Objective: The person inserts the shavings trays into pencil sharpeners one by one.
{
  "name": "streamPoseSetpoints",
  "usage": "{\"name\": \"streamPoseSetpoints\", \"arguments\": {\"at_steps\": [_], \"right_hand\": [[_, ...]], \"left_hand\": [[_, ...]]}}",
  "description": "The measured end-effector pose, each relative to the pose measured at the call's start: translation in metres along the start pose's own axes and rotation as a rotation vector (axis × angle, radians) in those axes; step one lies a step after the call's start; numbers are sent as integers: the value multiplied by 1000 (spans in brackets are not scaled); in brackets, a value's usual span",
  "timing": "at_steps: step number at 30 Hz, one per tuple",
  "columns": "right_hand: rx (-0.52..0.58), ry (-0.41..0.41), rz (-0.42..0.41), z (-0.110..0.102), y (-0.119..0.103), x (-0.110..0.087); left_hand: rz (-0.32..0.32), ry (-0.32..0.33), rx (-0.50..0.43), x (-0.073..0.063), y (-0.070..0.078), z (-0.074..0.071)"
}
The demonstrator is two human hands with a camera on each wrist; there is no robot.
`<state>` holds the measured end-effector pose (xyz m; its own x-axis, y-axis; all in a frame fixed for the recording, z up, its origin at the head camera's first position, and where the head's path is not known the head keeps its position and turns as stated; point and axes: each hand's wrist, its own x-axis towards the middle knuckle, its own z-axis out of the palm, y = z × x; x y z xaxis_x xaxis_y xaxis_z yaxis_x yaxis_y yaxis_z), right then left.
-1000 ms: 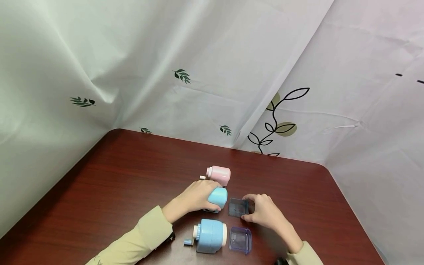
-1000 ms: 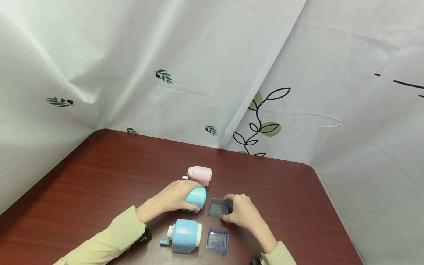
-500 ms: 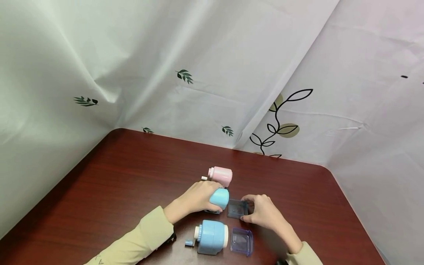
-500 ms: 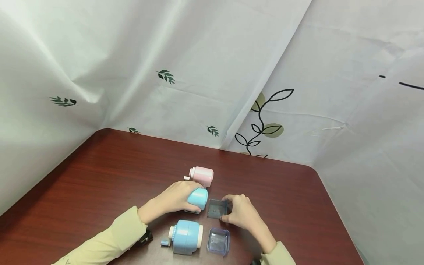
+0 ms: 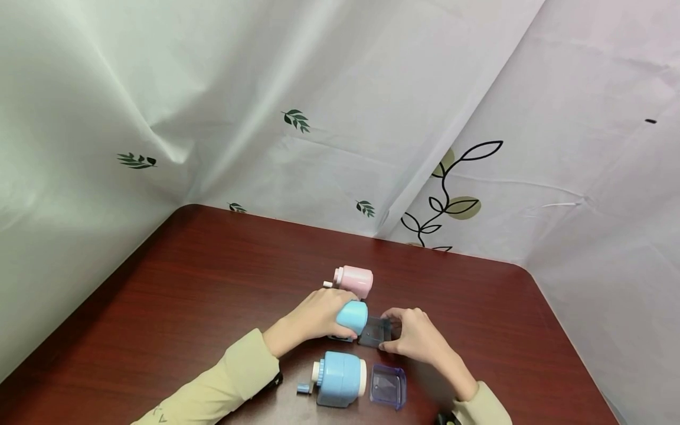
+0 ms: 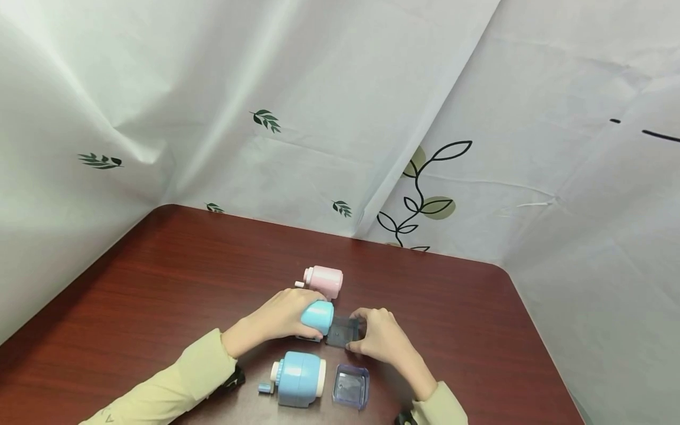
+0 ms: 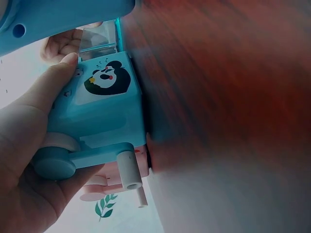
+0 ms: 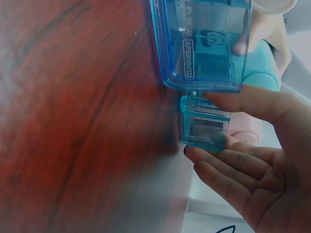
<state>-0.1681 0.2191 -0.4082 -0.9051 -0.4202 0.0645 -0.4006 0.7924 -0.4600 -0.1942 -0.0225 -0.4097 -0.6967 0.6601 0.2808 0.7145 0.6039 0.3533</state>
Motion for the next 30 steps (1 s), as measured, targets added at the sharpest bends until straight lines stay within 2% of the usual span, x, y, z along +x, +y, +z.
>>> {"name": "streamPoseSetpoints", "arguments": {"at_steps": [19, 30], "right_hand": [[-3, -15, 4, 2, -1, 4], [55, -4, -9, 7, -2, 11]], "left_hand": [[-2, 3, 0, 0, 0, 0], [4, -10, -5, 1, 1, -1]]}}
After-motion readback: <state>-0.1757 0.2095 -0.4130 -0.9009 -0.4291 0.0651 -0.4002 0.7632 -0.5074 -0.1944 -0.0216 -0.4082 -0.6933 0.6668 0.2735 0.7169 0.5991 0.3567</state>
